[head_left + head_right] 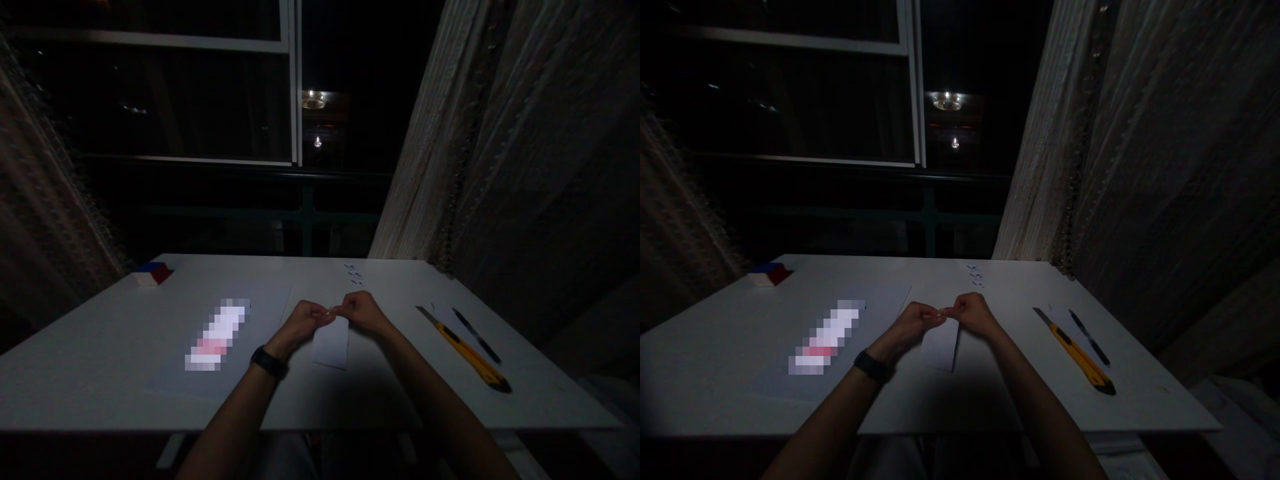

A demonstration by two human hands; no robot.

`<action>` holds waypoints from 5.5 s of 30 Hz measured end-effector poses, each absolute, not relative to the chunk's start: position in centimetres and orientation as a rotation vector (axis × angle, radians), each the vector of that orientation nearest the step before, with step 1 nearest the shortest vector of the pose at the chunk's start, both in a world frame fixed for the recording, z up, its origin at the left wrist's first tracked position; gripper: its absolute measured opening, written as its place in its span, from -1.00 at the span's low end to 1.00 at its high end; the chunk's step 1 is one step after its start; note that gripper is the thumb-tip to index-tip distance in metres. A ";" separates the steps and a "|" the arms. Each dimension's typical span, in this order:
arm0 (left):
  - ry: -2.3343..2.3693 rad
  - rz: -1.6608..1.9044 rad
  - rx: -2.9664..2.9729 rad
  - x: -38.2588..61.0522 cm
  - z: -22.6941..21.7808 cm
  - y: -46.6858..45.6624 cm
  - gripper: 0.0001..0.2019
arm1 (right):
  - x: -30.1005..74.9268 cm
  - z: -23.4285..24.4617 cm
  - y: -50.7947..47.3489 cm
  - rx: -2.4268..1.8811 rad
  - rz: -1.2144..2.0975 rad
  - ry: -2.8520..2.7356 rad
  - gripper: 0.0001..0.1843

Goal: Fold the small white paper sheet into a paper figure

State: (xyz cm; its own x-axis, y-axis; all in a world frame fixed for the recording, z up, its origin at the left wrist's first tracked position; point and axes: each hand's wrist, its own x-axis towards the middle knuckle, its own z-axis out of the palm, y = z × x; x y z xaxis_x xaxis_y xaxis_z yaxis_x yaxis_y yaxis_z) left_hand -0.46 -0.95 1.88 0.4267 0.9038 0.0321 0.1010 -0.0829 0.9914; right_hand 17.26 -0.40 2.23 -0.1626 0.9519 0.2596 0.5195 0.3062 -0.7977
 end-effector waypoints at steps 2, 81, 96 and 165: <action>0.893 0.838 1.523 -0.6 2.0 -0.9 -0.65 | 17.3 2.5 -0.5 -1.331 0.706 -1.771 -0.60; 0.899 1.104 1.023 0.0 1.6 -0.7 -0.65 | 16.7 2.2 -0.1 -0.942 1.252 -1.164 -0.61; 0.809 1.072 1.031 0.3 1.5 -0.8 -0.58 | 15.0 1.0 -0.2 -1.048 0.786 -1.231 -0.84; 0.916 1.298 1.438 0.2 2.5 -1.0 -0.68 | 14.3 1.9 -1.5 -0.815 1.344 -1.126 -0.78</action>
State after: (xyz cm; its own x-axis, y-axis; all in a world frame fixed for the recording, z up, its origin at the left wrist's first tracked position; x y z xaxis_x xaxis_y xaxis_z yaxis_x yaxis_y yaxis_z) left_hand 0.19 -1.02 2.50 0.1529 0.9515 0.2668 -0.0670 -0.2594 0.9634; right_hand 14.35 -1.50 1.92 -0.1139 0.9825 0.1474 -0.3174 0.1046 -0.9425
